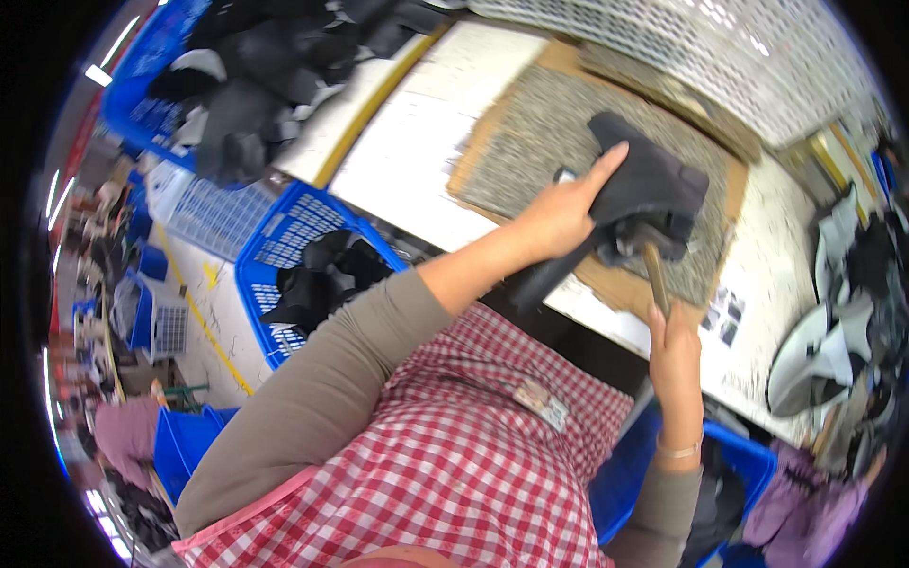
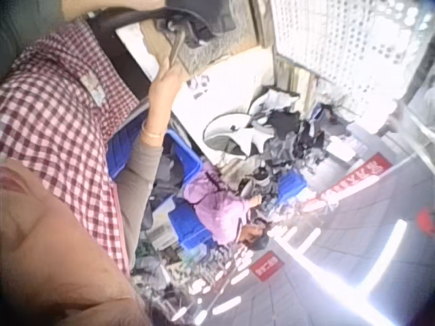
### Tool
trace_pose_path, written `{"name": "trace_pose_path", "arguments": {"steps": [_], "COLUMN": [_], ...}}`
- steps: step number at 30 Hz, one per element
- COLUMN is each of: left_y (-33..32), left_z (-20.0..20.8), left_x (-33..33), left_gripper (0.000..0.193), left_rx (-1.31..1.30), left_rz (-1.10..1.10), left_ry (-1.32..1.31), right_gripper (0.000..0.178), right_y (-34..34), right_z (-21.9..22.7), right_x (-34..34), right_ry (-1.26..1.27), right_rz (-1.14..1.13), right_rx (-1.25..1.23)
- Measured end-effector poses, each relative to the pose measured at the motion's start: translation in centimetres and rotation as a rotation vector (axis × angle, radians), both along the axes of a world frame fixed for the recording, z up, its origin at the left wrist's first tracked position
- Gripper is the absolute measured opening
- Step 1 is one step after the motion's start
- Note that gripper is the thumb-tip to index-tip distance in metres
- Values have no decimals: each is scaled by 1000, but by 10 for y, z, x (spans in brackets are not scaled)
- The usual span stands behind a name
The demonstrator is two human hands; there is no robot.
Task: The person repeatedly picks black shoe parts from a blue basket, places them on a work surface, and uses a hammer to shape them. They then switch to using a pen-like tool to mark or adjust white shoe parts before placing them back into the basket.
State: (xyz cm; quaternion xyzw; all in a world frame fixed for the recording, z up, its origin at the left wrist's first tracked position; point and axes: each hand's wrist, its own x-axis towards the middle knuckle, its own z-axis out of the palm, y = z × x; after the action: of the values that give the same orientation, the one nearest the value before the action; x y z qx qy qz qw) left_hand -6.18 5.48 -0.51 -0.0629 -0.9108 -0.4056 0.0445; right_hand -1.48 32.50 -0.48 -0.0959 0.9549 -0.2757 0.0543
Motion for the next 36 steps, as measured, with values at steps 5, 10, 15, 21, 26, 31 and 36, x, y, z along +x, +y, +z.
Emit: {"name": "trace_pose_path", "arguments": {"steps": [5, 10, 15, 21, 26, 31, 36], "left_y": [-85, -174, -214, -274, -322, -357, -393], "left_z": [-4, 16, 27, -9, -15, -28, -33], "left_x": [154, 310, 293, 56, -159, -296, -355], "left_gripper": [93, 91, 56, 43, 59, 90, 63], "left_rx": [-253, -514, -543, -61, -240, -555, -675], "left_rz": [365, 808, 701, 649, 606, 688, 685], "left_ry": [94, -461, -197, 275, 432, 426, 574], "right_gripper": [26, 23, 22, 28, 30, 33, 33], "right_y": [9, 0, -36, -90, -99, -99, -106], "right_z": [6, 8, -10, -32, -36, -26, -19], "right_x": [32, 21, -44, -91, -95, -97, -101], "right_ry": [-9, 131, 465, 693, 629, 559, 539], "right_rz": [157, 64, 126, 216, 193, 256, 262], "right_rx": [-91, 36, 262, 350, 343, 246, 255]}}
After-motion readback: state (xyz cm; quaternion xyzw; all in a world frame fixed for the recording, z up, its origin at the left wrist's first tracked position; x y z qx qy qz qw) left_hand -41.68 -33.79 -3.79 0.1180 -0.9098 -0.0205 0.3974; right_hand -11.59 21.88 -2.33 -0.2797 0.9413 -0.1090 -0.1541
